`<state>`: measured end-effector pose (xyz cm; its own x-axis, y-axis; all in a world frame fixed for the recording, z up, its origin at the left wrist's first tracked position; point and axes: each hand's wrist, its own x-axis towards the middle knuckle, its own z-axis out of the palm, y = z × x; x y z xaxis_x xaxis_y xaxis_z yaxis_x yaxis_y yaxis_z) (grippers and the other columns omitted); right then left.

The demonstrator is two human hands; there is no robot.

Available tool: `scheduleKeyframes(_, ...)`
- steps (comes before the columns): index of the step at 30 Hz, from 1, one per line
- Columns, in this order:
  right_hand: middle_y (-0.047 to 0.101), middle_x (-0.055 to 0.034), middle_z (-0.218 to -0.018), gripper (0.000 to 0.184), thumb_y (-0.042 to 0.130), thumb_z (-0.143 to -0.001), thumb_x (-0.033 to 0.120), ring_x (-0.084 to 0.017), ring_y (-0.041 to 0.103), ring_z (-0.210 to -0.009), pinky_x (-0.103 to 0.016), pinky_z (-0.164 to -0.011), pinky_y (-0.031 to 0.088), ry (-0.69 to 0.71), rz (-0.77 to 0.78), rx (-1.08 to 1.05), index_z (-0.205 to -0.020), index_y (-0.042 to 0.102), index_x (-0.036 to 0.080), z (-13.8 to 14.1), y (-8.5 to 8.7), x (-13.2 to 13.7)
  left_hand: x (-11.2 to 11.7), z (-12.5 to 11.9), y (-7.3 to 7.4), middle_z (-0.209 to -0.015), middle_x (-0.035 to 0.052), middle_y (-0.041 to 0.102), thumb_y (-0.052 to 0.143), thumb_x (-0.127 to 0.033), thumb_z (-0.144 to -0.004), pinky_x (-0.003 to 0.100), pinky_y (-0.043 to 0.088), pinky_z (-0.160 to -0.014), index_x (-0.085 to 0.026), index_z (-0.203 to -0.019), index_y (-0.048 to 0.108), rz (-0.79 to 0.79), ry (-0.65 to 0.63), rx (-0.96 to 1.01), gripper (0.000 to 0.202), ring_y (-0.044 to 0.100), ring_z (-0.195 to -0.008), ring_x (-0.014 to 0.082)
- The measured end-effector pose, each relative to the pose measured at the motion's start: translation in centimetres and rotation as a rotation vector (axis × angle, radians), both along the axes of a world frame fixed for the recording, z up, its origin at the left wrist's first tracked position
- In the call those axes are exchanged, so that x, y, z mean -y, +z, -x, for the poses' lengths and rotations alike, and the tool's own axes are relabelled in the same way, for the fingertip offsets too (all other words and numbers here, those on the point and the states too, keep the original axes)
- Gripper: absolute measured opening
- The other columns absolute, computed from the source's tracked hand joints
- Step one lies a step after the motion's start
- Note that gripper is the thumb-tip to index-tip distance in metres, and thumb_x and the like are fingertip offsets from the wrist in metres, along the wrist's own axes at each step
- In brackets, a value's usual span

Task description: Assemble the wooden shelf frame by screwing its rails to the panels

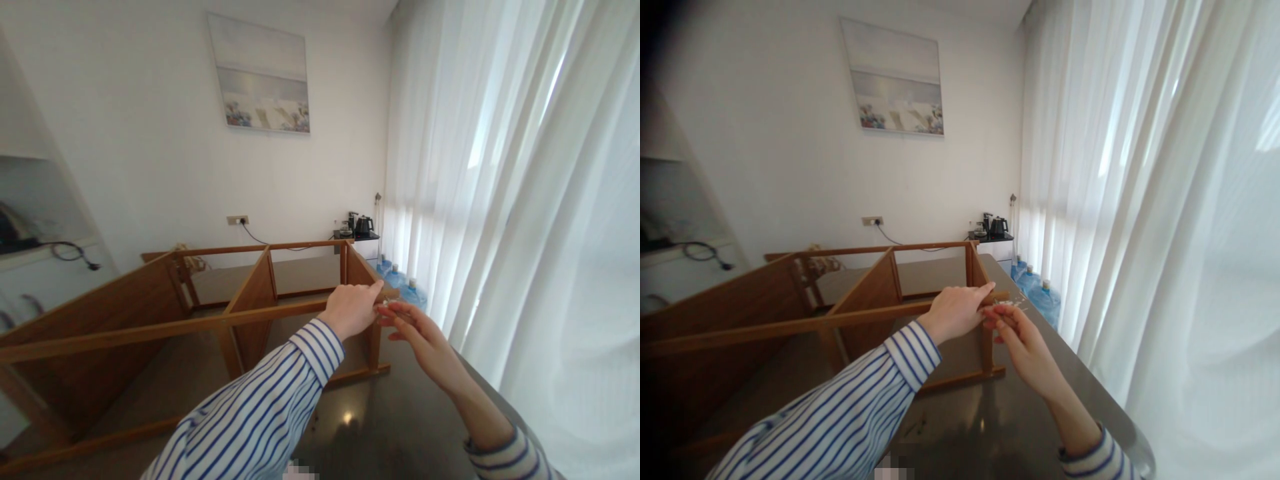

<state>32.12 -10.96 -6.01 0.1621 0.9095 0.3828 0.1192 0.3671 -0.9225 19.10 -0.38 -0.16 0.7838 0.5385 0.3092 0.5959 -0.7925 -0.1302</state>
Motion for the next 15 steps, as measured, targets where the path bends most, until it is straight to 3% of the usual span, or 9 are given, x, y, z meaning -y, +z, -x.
scheduleKeyframes(5,0.063,-0.008,-0.119,0.033,0.05,-0.089,0.041,-0.018,0.063,-0.099,-0.035,-0.082,0.05,0.018,-0.013,0.098,-0.117,0.051,0.024,-0.6,-0.2,-0.1,-0.5,0.4,1.6,-0.116,0.0131,0.065,0.039,-0.053,-0.087,0.039,0.047,-0.078,-0.028,-0.141,0.033,0.113,-0.027,-0.068,0.059,0.063,-0.1,0.03)
scheduleKeyframes(9,0.065,-0.0061,-0.114,0.033,0.052,-0.088,0.04,-0.018,0.063,-0.098,-0.037,-0.088,0.048,-0.012,-0.036,0.136,-0.116,0.055,0.024,-0.7,0.1,-0.3,-1.8,0.7,3.0,-0.126,0.01,0.059,0.047,-0.054,-0.083,0.035,0.045,-0.085,-0.031,-0.142,0.031,0.249,-0.141,-0.095,0.065,0.06,-0.107,0.0268)
scheduleKeyframes(15,0.066,-0.0041,-0.113,0.03,0.056,-0.085,0.04,-0.021,0.058,-0.107,-0.037,-0.092,0.046,-0.106,-0.027,0.241,-0.11,0.063,0.025,-1.1,0.2,-0.6,-3.2,0.6,2.5,-0.128,0.0064,0.058,0.047,-0.052,-0.085,0.03,0.041,-0.092,-0.028,-0.135,0.044,0.383,-0.242,-0.019,0.056,0.057,-0.112,0.0212)
